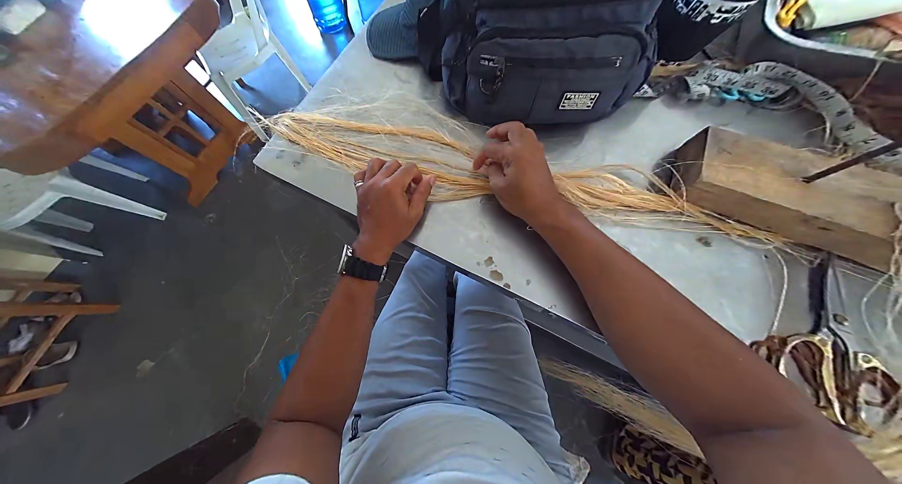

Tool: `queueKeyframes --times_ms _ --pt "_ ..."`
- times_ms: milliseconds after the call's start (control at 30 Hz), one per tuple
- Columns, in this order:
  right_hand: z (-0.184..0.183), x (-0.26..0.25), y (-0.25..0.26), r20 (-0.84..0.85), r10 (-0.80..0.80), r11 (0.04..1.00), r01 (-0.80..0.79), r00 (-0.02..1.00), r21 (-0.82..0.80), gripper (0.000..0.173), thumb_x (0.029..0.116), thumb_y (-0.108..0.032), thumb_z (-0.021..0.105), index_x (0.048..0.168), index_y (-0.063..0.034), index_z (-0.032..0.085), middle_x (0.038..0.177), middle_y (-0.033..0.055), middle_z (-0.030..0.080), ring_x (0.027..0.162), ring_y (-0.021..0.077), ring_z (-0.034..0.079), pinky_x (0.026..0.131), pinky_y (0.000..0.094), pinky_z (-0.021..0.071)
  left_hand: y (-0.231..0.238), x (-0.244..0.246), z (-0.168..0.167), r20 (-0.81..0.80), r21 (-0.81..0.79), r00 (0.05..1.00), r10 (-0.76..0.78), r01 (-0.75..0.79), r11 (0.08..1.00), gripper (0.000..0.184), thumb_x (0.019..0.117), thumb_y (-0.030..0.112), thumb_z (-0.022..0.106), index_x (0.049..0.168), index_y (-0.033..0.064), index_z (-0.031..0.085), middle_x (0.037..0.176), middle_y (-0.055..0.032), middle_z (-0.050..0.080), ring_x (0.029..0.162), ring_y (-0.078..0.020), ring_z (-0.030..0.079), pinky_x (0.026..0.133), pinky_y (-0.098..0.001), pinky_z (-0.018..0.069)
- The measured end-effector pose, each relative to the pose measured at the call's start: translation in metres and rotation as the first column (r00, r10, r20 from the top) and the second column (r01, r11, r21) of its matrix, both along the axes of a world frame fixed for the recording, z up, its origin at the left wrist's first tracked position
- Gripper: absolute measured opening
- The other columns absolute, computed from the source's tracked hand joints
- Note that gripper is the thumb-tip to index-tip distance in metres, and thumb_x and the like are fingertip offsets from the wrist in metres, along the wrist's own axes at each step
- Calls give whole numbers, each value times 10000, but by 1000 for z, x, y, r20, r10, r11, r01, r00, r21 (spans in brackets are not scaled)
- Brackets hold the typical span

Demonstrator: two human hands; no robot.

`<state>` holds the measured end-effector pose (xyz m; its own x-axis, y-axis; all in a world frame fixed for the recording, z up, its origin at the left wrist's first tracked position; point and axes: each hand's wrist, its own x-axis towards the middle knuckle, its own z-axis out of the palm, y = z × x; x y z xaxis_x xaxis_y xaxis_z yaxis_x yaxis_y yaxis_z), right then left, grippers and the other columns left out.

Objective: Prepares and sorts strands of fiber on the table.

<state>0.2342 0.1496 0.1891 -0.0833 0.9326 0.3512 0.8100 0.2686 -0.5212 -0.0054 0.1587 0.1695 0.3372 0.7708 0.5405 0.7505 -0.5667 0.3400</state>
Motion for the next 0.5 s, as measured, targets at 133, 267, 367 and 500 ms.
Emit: queueKeyframes --times_ms 133,267,367,500 --pt "-4 0 0 39 38 999 -38 999 -5 231 919 -155 596 1061 -158 778 1395 187 555 1299 397 504 1057 628 382 0 2 0 -67 -30 998 -11 9 1000 330 1040 405 545 1243 241 747 948 -57 682 1027 -297 592 909 -537 426" --pt "-9 -1 3 118 27 998 -21 993 -51 340 975 -310 613 1261 -163 724 1442 227 531 1369 426 469 1126 648 339 2 0 1 -32 -14 999 -24 24 1000 331 1048 405 527 950 187 757 850 -32 646 989 -270 597 912 -517 433" --pt "-10 -2 3 139 4 997 7 990 -76 402 993 -328 612 1330 -118 679 1452 242 521 1377 434 461 1136 640 335 0 -1 -1 -3 11 999 -41 41 999 367 1050 388 529 840 146 707 799 -35 623 932 -266 601 883 -504 446" --pt "-10 -3 3 124 2 998 7 992 -67 458 984 -324 633 1381 -97 637 1436 233 533 1366 423 473 1140 629 340 -1 -1 -1 17 19 1000 -17 16 1000 330 1048 366 538 892 145 726 797 -29 640 912 -257 609 864 -489 454"
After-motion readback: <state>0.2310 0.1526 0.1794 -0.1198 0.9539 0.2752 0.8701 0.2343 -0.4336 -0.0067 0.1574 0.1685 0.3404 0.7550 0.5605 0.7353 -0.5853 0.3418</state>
